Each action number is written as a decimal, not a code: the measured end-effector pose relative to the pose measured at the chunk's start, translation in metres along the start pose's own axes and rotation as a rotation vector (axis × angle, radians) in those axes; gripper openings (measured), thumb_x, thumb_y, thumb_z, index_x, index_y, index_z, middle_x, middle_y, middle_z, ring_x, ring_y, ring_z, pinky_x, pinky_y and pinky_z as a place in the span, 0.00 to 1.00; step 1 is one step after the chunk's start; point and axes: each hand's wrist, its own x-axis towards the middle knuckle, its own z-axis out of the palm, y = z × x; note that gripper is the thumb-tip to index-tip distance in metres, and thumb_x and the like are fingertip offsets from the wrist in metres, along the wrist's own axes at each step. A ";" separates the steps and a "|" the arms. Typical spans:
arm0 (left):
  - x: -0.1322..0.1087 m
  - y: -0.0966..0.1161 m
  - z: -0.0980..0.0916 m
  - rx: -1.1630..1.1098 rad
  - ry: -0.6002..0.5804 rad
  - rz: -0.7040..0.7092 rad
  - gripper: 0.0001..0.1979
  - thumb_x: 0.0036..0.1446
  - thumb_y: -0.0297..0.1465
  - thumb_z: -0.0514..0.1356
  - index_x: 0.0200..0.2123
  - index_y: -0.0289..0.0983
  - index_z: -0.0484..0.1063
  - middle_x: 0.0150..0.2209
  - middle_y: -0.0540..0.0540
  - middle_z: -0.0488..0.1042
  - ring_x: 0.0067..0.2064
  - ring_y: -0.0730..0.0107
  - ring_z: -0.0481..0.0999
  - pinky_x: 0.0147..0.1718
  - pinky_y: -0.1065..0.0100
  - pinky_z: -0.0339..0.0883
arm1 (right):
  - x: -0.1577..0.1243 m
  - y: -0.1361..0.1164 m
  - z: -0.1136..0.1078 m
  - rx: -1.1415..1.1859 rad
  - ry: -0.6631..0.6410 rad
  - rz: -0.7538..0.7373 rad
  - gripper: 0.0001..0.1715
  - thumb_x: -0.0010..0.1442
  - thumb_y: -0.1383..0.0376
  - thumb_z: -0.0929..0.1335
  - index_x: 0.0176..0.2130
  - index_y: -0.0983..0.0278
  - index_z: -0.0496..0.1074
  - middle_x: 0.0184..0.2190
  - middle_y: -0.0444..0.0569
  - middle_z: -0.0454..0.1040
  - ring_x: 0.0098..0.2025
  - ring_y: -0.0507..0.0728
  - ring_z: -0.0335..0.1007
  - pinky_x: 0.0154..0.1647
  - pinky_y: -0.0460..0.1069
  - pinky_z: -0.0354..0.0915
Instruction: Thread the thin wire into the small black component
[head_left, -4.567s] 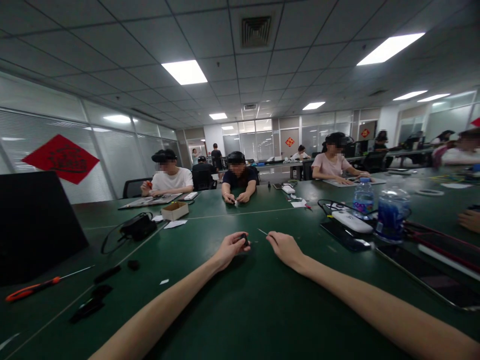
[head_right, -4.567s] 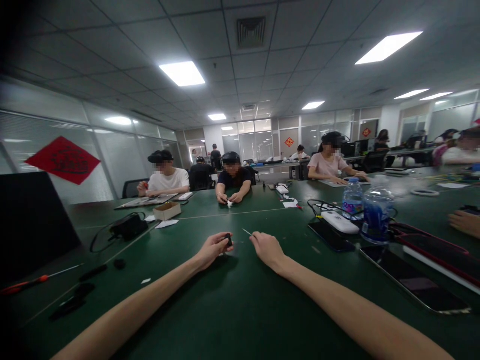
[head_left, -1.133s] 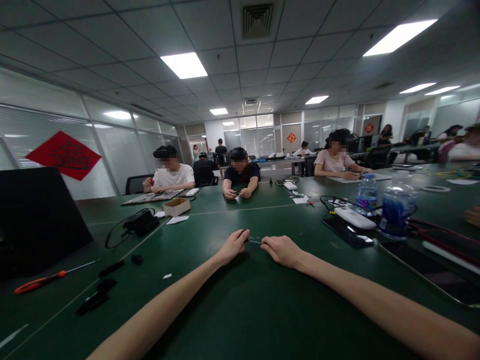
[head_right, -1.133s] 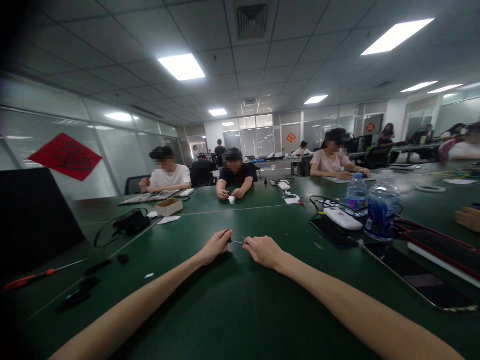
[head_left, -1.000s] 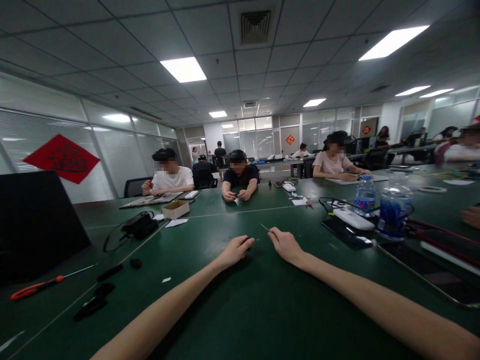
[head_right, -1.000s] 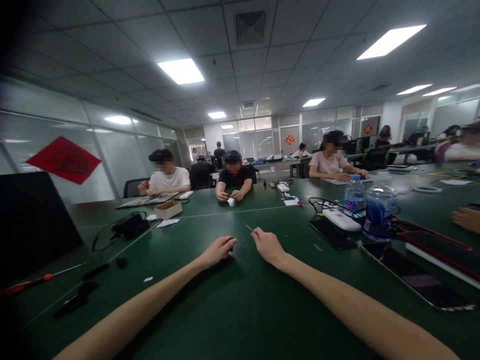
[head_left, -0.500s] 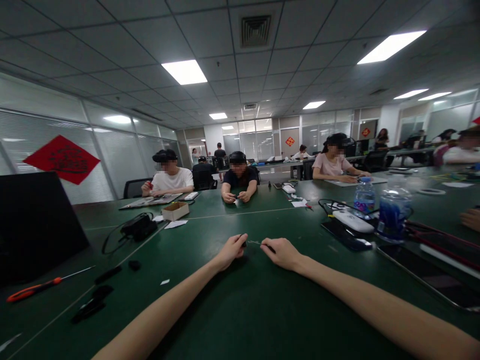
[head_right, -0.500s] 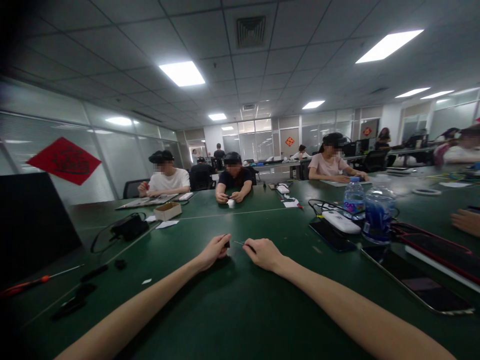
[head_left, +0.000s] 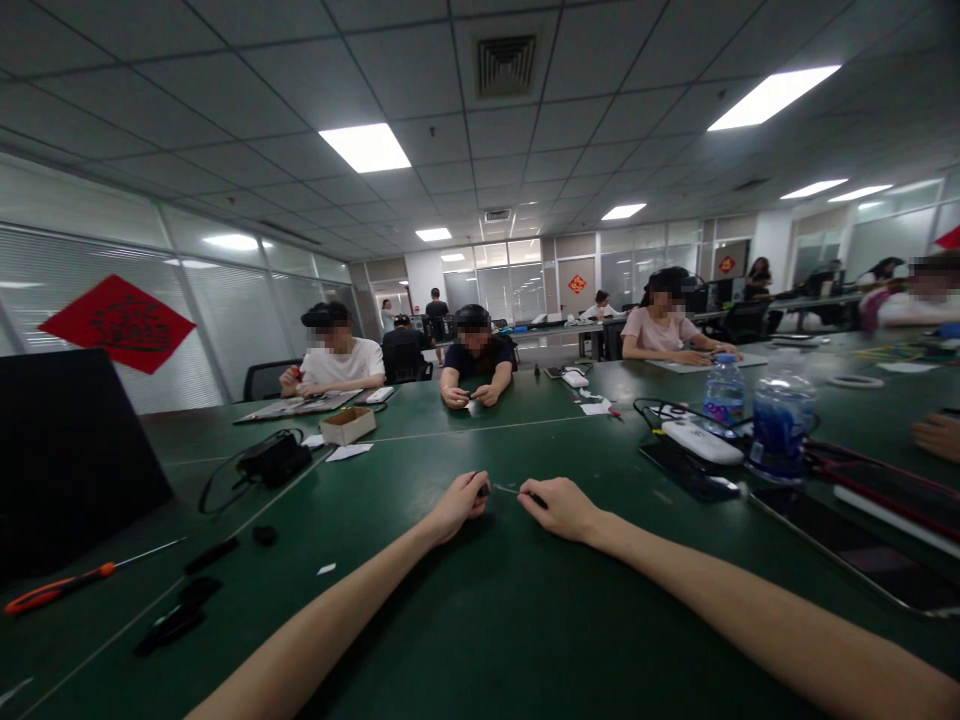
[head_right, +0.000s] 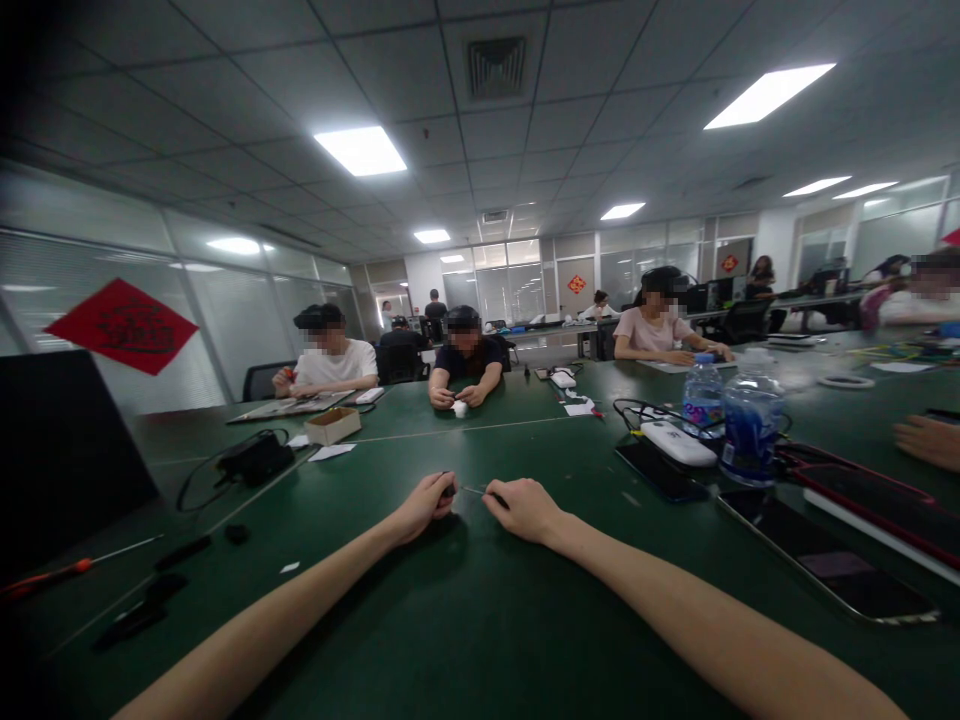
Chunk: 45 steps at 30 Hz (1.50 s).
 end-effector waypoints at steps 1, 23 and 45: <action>0.000 -0.001 0.000 -0.003 -0.002 -0.002 0.17 0.55 0.44 0.53 0.29 0.35 0.61 0.20 0.56 0.52 0.18 0.83 0.50 0.16 0.76 0.41 | 0.000 0.000 0.000 0.000 -0.002 -0.001 0.18 0.65 0.56 0.58 0.43 0.61 0.71 0.30 0.47 0.75 0.30 0.52 0.70 0.33 0.45 0.60; -0.003 0.005 0.003 0.019 -0.003 -0.025 0.17 0.55 0.45 0.53 0.31 0.35 0.61 0.21 0.56 0.53 0.18 0.83 0.50 0.17 0.76 0.42 | 0.000 0.000 -0.001 0.013 -0.022 0.000 0.18 0.65 0.56 0.58 0.42 0.61 0.72 0.30 0.47 0.75 0.30 0.52 0.70 0.33 0.45 0.60; 0.000 -0.001 0.004 0.091 -0.023 -0.008 0.21 0.54 0.49 0.54 0.31 0.35 0.62 0.22 0.55 0.52 0.21 0.82 0.50 0.18 0.77 0.43 | 0.000 -0.001 -0.004 -0.034 -0.047 -0.111 0.17 0.64 0.57 0.59 0.42 0.61 0.73 0.30 0.47 0.76 0.30 0.52 0.70 0.33 0.45 0.59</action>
